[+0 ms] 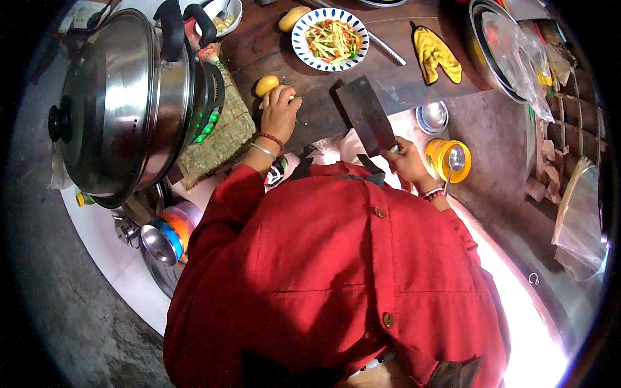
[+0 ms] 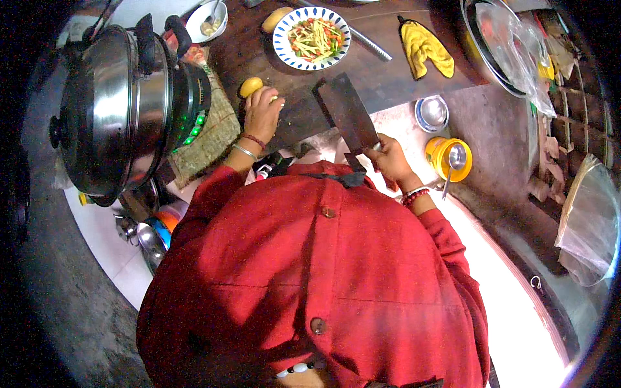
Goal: The person chops garlic on a wooden board with a large knife and then begins to slice a potato.
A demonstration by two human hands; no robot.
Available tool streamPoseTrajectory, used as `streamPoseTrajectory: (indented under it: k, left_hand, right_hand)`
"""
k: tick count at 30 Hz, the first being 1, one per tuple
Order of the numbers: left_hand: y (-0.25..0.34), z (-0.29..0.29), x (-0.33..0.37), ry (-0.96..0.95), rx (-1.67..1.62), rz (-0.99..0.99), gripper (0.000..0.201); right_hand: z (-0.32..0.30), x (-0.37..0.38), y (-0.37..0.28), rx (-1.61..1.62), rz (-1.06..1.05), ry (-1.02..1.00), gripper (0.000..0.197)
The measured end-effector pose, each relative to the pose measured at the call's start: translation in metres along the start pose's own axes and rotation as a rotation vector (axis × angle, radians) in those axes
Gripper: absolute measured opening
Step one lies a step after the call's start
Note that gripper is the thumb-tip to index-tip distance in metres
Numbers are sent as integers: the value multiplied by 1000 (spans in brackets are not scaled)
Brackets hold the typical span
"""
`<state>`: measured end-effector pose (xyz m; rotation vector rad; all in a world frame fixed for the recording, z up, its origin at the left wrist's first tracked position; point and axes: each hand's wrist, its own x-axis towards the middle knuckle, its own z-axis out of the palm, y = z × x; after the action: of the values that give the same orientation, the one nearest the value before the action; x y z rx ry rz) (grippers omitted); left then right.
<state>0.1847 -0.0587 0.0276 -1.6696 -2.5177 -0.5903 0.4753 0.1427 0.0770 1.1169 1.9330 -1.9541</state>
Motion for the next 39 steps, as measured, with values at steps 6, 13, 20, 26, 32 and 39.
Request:
streamPoseTrajectory:
  k: [6, 13, 20, 26, 32, 39]
  left_hand:
    - [27, -3, 4, -310, -245, 184, 3]
    - [28, 18, 7, -494, -773, -205, 11]
    - [23, 27, -4, -251, -561, -44, 12]
    - [32, 21, -8, -172, -474, 1, 10]
    - [42, 28, -20, -68, -371, 39, 11]
    - [50, 26, -22, -73, -345, -45, 8]
  right_hand:
    - [11, -6, -2, -19, -37, 23, 25]
    - [22, 2, -5, -401, -166, 129, 26]
    - [34, 9, -17, -644, -230, 157, 31]
    - [38, 11, -25, -616, -361, 201, 26]
    - [38, 15, -31, -827, -356, 143, 21]
    - [45, 11, -30, -857, -328, 90, 19]
